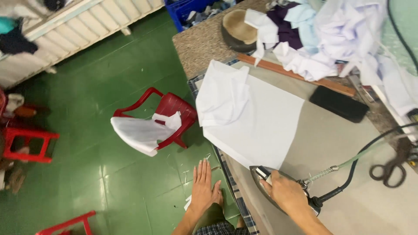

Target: The person irons a white fabric piece on a table using a steam iron, then uses large scissors to trim the edges. They repeatedly fold and reposition the fabric, ironing different sections and cutting along the edges to shape the material.

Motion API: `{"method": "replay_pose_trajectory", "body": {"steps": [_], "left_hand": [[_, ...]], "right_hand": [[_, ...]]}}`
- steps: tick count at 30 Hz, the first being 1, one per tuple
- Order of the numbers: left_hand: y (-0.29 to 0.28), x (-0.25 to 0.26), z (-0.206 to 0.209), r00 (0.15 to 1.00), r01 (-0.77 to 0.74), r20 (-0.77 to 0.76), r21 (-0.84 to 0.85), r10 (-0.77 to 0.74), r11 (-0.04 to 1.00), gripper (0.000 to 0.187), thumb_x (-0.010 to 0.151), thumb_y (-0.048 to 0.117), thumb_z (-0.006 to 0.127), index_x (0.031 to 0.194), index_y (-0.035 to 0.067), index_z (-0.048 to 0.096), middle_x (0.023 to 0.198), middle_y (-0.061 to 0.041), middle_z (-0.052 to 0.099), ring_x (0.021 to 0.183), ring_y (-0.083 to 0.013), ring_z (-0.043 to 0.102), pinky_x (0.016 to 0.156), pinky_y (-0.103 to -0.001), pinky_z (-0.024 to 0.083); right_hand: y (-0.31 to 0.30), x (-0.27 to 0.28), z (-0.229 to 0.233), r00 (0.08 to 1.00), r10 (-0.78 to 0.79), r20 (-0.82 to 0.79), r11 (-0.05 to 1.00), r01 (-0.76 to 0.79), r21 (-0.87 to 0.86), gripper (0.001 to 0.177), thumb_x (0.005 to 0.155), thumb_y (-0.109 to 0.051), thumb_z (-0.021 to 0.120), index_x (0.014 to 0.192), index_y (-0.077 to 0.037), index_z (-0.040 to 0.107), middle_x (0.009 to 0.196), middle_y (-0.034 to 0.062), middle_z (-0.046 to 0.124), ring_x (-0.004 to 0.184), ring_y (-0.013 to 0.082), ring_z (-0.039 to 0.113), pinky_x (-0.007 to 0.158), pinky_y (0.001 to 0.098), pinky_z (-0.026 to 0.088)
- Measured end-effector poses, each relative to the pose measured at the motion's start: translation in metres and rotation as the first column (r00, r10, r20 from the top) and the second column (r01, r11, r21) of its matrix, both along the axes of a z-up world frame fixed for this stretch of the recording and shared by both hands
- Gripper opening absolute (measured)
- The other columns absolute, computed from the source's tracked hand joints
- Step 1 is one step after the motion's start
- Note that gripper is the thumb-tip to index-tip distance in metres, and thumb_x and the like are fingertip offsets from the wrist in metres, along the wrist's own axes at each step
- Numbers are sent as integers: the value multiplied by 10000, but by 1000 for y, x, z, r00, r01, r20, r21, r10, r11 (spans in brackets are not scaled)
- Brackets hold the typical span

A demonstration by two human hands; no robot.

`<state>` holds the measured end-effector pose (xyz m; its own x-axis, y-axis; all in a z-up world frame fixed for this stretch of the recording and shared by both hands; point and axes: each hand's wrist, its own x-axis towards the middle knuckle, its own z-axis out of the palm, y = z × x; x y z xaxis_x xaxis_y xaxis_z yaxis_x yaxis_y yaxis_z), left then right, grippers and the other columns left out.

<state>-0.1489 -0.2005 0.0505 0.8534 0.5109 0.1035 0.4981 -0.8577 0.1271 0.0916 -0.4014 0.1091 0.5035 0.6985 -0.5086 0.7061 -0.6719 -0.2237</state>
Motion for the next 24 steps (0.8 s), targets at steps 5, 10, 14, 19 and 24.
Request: {"method": "replay_pose_trajectory", "body": {"steps": [5,10,14,19,24], "left_hand": [[8,102,29,945,278,182,-8,-272,961,720,1076,403,447,1584,-62,236,1672,-247,220,1568,-382,194,1290,-548,133],[-4,247,47,794,576,214,39,-569,817,723,1086,458,422,1554,-81,308,1647,-269,279,1545,-417,245,1270,-572,161],[-21,376,14,655,724,198,110,-729,681,689,1058,400,511,1547,-56,344,1652,-233,303,1546,-396,260,1259,-573,191],[-38,512,-35,668,742,-205,251,-715,621,842,966,494,543,1610,46,238,1709,-167,141,1585,-322,90,1273,-543,72],[-44,559,-45,574,776,-353,-54,-739,628,791,1031,497,473,1641,113,147,1717,-167,40,1583,-341,6,1262,-553,36]], "right_hand": [[-66,-6,-30,995,-92,-48,996,91,-16,538,1035,-669,359,1077,-149,490,778,65,722,645,326,690,541,436,531],[-123,-18,-33,901,-433,-17,896,429,-119,604,966,-771,361,1101,-190,458,797,112,764,762,413,719,683,519,555],[-156,-23,-37,683,-730,14,677,726,-118,638,923,-754,442,1156,-162,472,842,92,791,841,388,752,724,507,579],[-158,-65,-20,303,-853,425,511,653,559,540,823,-475,735,1275,-186,674,1174,-10,748,971,166,739,667,363,617],[-204,-125,-117,249,-652,716,748,363,555,348,928,-342,578,1170,-131,713,1242,112,752,1083,268,722,848,395,584]]}}
